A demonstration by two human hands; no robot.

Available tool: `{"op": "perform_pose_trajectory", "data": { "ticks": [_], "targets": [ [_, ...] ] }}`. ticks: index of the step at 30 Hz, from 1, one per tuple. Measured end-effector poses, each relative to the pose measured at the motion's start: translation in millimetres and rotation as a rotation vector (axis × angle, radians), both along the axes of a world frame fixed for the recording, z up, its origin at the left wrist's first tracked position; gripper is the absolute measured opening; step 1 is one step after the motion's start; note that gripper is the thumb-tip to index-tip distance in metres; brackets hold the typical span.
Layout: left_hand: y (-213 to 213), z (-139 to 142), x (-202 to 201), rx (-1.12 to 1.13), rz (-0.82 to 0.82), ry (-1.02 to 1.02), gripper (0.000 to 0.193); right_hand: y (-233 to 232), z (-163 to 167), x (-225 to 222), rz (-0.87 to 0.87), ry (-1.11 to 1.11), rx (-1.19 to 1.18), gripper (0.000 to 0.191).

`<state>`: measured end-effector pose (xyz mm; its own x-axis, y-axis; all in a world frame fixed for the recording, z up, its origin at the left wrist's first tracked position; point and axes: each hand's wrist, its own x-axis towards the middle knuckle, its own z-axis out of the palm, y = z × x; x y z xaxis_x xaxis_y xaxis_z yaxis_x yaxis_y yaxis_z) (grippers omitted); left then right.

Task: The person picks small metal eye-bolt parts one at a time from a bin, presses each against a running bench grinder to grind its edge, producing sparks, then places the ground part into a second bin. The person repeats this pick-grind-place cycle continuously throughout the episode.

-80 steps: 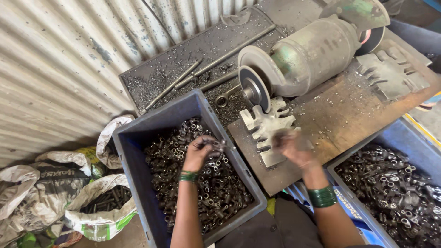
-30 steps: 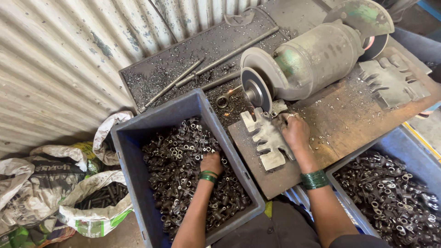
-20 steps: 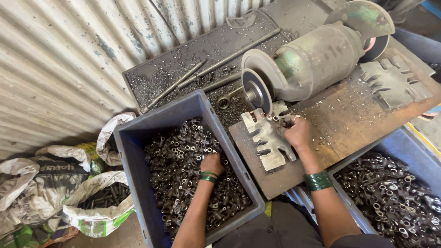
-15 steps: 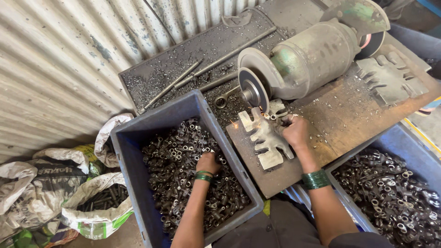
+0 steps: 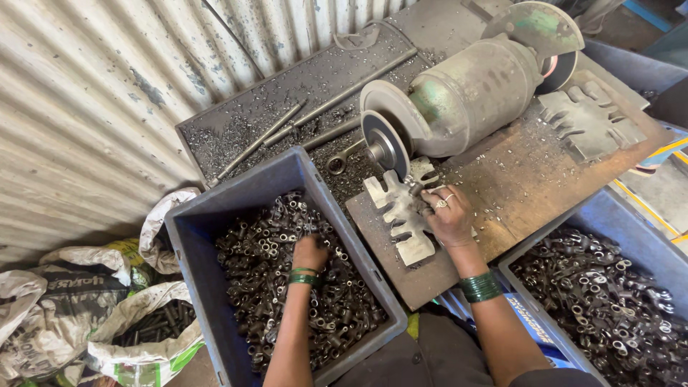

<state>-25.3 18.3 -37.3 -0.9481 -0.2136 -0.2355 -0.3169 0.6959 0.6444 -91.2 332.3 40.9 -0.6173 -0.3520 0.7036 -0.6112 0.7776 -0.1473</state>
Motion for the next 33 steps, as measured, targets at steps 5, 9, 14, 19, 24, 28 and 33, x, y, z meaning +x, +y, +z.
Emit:
{"op": "perform_pose_trajectory", "data": {
  "ticks": [5,9,14,19,24,28,33],
  "targets": [
    [-7,7,3,0.023,0.106,0.164,0.041,-6,0,-13,-0.181,-0.485,-0.119,0.02],
    [-9,19,6,0.277,0.12,0.119,0.054,-9,5,-25,-0.272,-0.558,-0.158,0.026],
    [-10,14,9,0.532,0.116,0.075,0.057,-8,5,-24,-0.273,-0.524,-0.203,0.03],
    [-14,0,9,0.984,0.184,0.071,0.05,-3,6,-22,-0.257,-0.672,-0.399,0.027],
    [-4,11,8,0.904,0.117,0.154,0.048,14,-2,-19,-0.291,-0.901,-0.682,0.023],
    [14,30,11,0.691,0.014,0.362,0.059,60,-12,-10,-0.097,-0.955,-2.105,0.047],
    [42,39,19,0.505,-0.125,0.642,0.055,58,-17,2,1.254,-1.562,-1.877,0.03]
  ]
}}
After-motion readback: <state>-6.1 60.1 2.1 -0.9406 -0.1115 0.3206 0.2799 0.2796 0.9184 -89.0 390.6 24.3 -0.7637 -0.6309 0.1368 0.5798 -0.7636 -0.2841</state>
